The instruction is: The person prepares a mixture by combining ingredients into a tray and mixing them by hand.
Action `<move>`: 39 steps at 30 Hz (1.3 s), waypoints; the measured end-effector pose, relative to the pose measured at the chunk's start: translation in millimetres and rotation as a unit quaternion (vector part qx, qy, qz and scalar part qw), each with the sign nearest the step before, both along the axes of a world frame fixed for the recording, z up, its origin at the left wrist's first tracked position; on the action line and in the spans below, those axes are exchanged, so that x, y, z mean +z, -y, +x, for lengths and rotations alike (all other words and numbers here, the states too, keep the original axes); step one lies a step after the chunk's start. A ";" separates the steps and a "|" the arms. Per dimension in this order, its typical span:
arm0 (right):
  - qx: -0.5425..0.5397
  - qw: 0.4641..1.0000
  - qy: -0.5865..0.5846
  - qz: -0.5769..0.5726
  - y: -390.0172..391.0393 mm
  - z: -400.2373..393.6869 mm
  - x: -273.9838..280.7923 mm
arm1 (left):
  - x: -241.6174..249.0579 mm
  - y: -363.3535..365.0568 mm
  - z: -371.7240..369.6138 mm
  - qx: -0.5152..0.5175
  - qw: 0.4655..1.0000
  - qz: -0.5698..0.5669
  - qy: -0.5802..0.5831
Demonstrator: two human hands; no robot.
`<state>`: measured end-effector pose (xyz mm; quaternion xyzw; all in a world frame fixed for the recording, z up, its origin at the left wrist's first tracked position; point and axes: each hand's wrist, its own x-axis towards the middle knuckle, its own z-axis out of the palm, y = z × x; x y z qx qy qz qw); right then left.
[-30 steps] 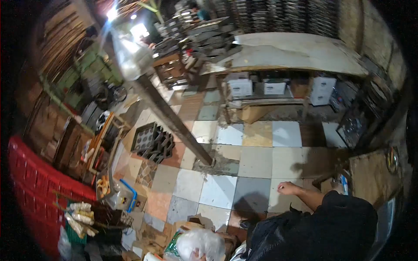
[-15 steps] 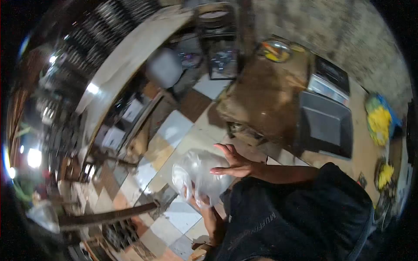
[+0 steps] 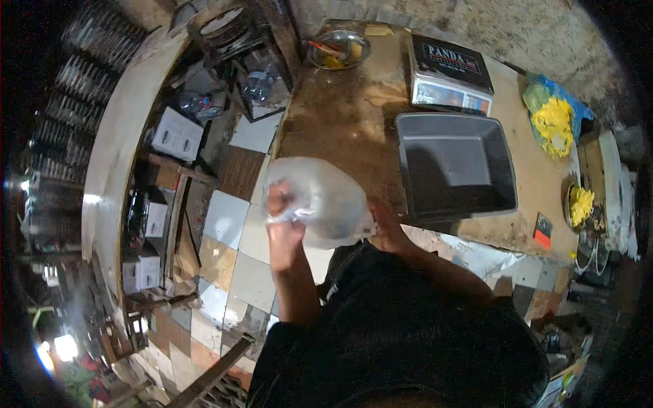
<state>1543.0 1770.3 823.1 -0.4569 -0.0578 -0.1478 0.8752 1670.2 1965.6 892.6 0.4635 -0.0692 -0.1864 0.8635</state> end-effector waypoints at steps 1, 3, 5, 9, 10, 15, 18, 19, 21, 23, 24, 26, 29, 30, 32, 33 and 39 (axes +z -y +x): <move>-0.008 0.904 -0.075 -0.420 15.2 3.8 -54.5 | 25.3 8.3 8.3 -0.034 0.992 0.075 0.094; 0.003 0.883 -0.083 -0.462 21.8 29.7 -54.8 | 32.3 16.8 33.2 -0.081 0.957 0.205 0.188; 0.015 0.943 -0.091 -0.321 21.1 60.4 -32.9 | 57.5 32.3 46.6 -0.117 0.944 0.228 0.206; 0.064 0.969 -0.118 -0.205 10.7 92.5 -9.0 | 46.0 52.8 94.8 -0.246 0.798 0.451 0.314; 0.078 0.965 -0.132 -0.213 11.3 95.4 -7.3 | 20.8 56.2 113.8 -0.260 0.744 0.495 0.367; 0.173 0.868 -0.236 -0.402 18.9 120.7 -3.5 | -58.5 64.6 167.1 -0.304 0.801 0.338 0.389; 0.279 0.697 -0.385 -0.537 27.5 137.0 4.0 | -87.7 76.8 190.9 -0.349 0.933 0.063 0.051; 0.321 0.621 -0.444 -0.560 30.1 140.7 11.7 | -69.3 82.5 194.0 -0.359 0.868 0.284 0.191; 0.356 0.552 -0.479 -0.582 39.4 149.4 38.4 | -65.3 88.4 195.7 -0.341 0.741 0.482 0.320; 0.271 0.681 -0.354 -0.581 51.4 157.3 67.0 | -80.7 86.0 182.1 -0.310 0.750 0.454 0.368; 0.171 0.785 -0.216 -0.555 54.2 160.2 76.4 | -84.7 85.8 178.3 -0.302 0.751 0.445 0.382; 0.187 0.836 -0.230 -0.461 57.8 189.0 79.0 | -77.3 85.3 175.5 -0.360 0.741 0.471 0.316; 0.092 0.882 -0.190 -0.421 49.7 222.2 96.0 | -64.8 74.7 168.3 -0.299 0.767 0.450 0.347; -0.015 0.873 -0.142 -0.467 48.2 230.9 99.5 | -59.7 68.6 164.1 -0.253 0.781 0.435 0.371; -0.037 0.812 -0.121 -0.569 55.7 250.3 86.7 | -50.9 53.9 153.4 -0.251 0.768 0.484 0.336; -0.046 0.778 -0.109 -0.617 58.0 253.9 79.1 | -57.0 43.9 149.3 -0.181 0.782 0.485 0.347; -0.015 0.735 0.046 -0.677 51.9 259.7 40.2 | -50.6 20.5 146.3 -0.094 0.907 0.358 0.201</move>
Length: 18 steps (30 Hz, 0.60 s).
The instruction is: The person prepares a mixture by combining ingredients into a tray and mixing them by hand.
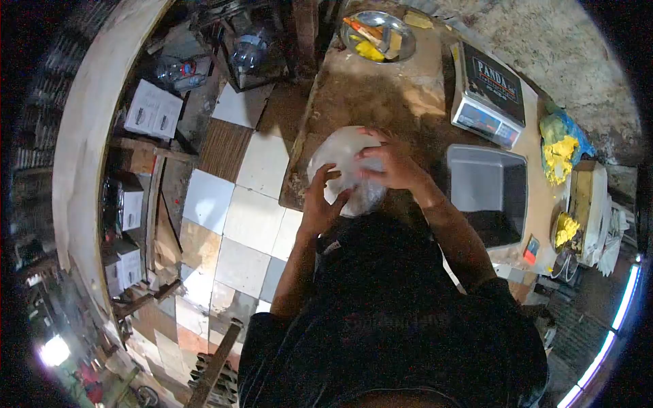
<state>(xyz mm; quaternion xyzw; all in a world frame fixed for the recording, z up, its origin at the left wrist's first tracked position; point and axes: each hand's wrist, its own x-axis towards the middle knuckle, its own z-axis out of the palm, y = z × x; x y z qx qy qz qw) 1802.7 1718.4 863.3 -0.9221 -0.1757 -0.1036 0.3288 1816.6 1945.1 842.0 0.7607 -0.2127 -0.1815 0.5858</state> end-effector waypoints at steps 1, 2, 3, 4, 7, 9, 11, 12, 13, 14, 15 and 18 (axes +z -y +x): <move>0.005 1.000 -0.002 0.000 -1.6 1.9 -3.1 | 3.1 1.8 -1.0 0.005 1.000 0.000 -0.002; -0.059 0.998 0.005 0.005 -2.3 4.6 -5.7 | 4.8 4.1 -1.9 0.024 1.000 0.014 0.007; -0.124 0.992 0.012 0.009 -2.7 5.5 -8.0 | 5.0 5.5 -2.7 0.041 0.999 0.027 0.016; -0.123 0.992 0.011 0.009 -3.6 5.0 -9.2 | 1.3 6.2 -2.8 0.042 0.999 0.028 0.015; -0.287 0.956 -0.037 -0.044 -2.0 1.9 -16.4 | -15.1 8.2 -2.1 0.063 0.995 0.032 0.063; -0.299 0.951 -0.078 -0.026 7.0 3.8 -23.9 | -20.5 8.7 1.2 0.086 0.996 0.023 -0.022; -0.297 0.950 -0.095 0.006 -5.7 -1.1 7.8 | -20.2 5.6 5.2 0.074 0.997 0.012 0.007; -0.296 0.948 -0.115 0.038 -15.8 -5.8 23.6 | -19.9 3.8 5.5 0.096 0.994 -0.002 -0.051; -0.296 0.948 -0.114 0.040 -25.0 -11.7 30.7 | -19.1 2.5 6.3 0.118 0.987 -0.015 -0.108; -0.259 0.959 -0.070 0.093 -34.5 -18.4 36.0 | -18.1 1.9 9.2 0.116 0.991 -0.001 -0.073; -0.221 0.964 -0.025 0.145 -41.7 -21.7 38.1 | -17.4 1.3 10.3 0.114 0.991 0.000 -0.072; -0.115 0.984 -0.004 0.135 -53.9 -20.8 38.3 | 12.7 7.3 14.1 0.141 0.975 -0.089 -0.145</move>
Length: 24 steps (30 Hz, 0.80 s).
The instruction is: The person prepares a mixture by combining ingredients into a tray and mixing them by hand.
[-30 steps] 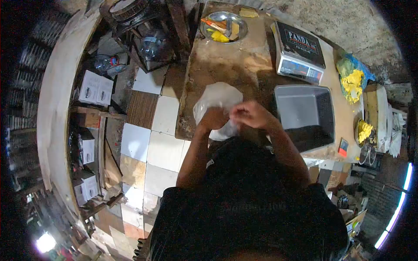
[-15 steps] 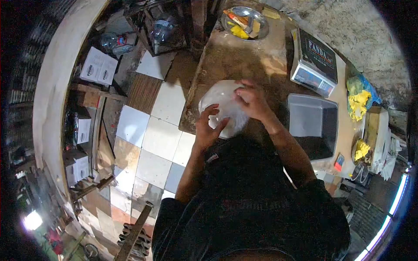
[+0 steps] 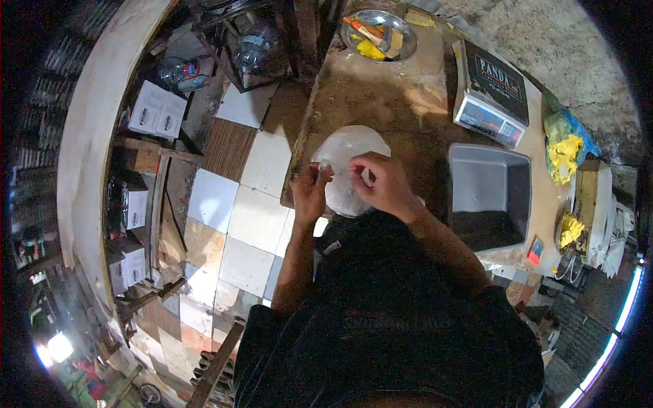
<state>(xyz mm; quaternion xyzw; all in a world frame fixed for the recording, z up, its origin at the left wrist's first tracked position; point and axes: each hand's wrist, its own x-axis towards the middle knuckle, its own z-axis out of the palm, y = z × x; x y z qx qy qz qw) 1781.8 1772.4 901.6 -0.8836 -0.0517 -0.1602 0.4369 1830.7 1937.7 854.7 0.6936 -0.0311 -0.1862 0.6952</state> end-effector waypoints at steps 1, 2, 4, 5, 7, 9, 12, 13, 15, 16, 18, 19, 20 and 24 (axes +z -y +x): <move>-0.004 1.000 0.000 0.000 -1.3 1.6 -5.3 | -3.8 0.2 1.4 -0.004 1.000 0.000 0.000; -0.024 0.998 0.014 -0.054 -2.1 4.3 -15.3 | -9.7 -1.8 4.8 -0.011 0.999 -0.029 -0.008; -0.043 0.993 0.032 -0.107 -1.6 7.4 -22.8 | -10.9 -3.0 8.6 -0.039 0.998 -0.047 0.018; -0.025 0.994 -0.009 -0.110 -0.7 8.0 -23.7 | -8.7 -1.5 8.3 -0.039 0.998 -0.046 0.020; -0.006 0.992 -0.049 -0.112 1.0 8.7 -27.2 | -4.7 1.5 5.8 -0.076 0.989 -0.107 0.066; 0.017 0.996 -0.091 -0.016 3.5 8.3 -32.1 | 1.0 -1.9 5.4 -0.084 0.995 -0.044 0.043; 0.007 0.992 -0.126 0.029 9.1 8.2 -31.7 | 1.7 -3.1 6.1 -0.002 0.994 -0.067 0.088; 0.008 0.992 -0.126 0.029 10.6 8.4 -34.6 | 3.4 -6.7 7.0 -0.053 0.990 0.060 0.117; -0.033 0.989 -0.140 0.039 12.7 8.9 -42.5 | 6.6 -8.0 5.7 -0.102 0.967 0.187 0.143; -0.031 0.989 -0.139 0.039 13.0 9.2 -40.5 | 11.9 -4.6 4.1 -0.111 0.954 0.219 0.174; 0.006 0.983 -0.165 0.076 13.1 8.9 -36.5 | 1.4 -2.1 1.1 -0.114 0.943 0.225 0.219; 0.006 0.983 -0.164 0.077 13.5 8.6 -35.9 | -1.3 -1.3 1.2 -0.114 0.942 0.227 0.219; 0.027 0.983 -0.173 0.061 14.0 7.8 -35.3 | -3.8 -0.8 1.2 -0.118 0.937 0.226 0.240; 0.077 0.989 -0.110 -0.058 14.4 5.2 -40.9 | 1.4 -1.5 7.1 -0.185 0.900 0.257 0.301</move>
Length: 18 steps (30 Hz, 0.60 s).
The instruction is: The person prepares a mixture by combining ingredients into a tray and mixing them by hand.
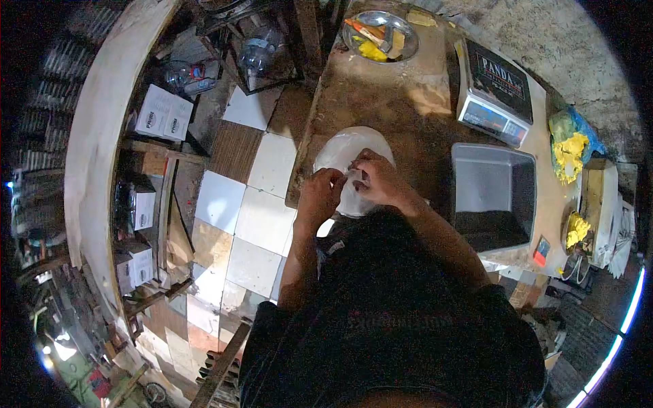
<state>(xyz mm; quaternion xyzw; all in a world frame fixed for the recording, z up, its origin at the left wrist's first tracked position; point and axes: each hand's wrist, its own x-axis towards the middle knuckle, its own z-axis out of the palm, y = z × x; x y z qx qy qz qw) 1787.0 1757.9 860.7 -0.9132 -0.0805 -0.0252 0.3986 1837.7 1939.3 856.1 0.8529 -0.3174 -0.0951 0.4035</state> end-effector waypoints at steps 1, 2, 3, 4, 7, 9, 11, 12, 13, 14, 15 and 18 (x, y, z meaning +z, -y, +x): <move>-0.002 1.000 0.002 0.001 -0.4 -0.3 -1.7 | 0.4 -0.5 1.1 -0.002 1.000 0.001 0.002; -0.006 1.000 0.013 -0.010 -0.9 -0.8 -3.3 | 0.7 -0.8 2.1 -0.011 1.000 -0.009 -0.024; -0.011 0.999 0.026 -0.021 -1.1 -0.9 -4.8 | 1.4 -1.1 3.7 -0.021 0.998 -0.019 -0.049; -0.014 0.999 0.028 -0.020 -1.8 -0.5 -5.6 | 3.7 -2.3 6.1 -0.023 0.998 -0.018 -0.047; -0.033 0.999 0.027 0.030 -1.5 -1.1 -7.2 | 2.9 -6.8 13.1 -0.030 0.982 0.002 -0.188; -0.029 0.999 0.021 0.005 -0.2 -1.9 -7.0 | -13.9 -9.7 15.4 -0.035 0.968 -0.056 -0.243; -0.029 0.999 0.023 0.015 0.8 -2.3 -2.8 | -12.0 -9.8 16.2 -0.052 0.955 -0.089 -0.277; -0.026 0.999 0.025 0.023 1.5 -2.1 -0.9 | -11.0 -9.7 16.5 -0.066 0.940 -0.124 -0.311; -0.027 0.999 0.026 0.024 1.9 -2.2 -4.6 | -12.5 -9.9 16.6 -0.068 0.940 -0.123 -0.310; -0.036 0.998 0.049 0.020 0.8 -3.1 -10.5 | -14.2 -10.7 15.6 -0.053 0.928 -0.129 -0.344; -0.044 0.996 0.071 0.016 0.3 -3.9 -15.4 | -15.8 -11.5 14.6 -0.039 0.915 -0.134 -0.378; -0.055 0.998 0.016 0.022 -1.5 -4.6 -18.0 | 2.3 -8.0 11.3 -0.064 0.968 -0.071 -0.232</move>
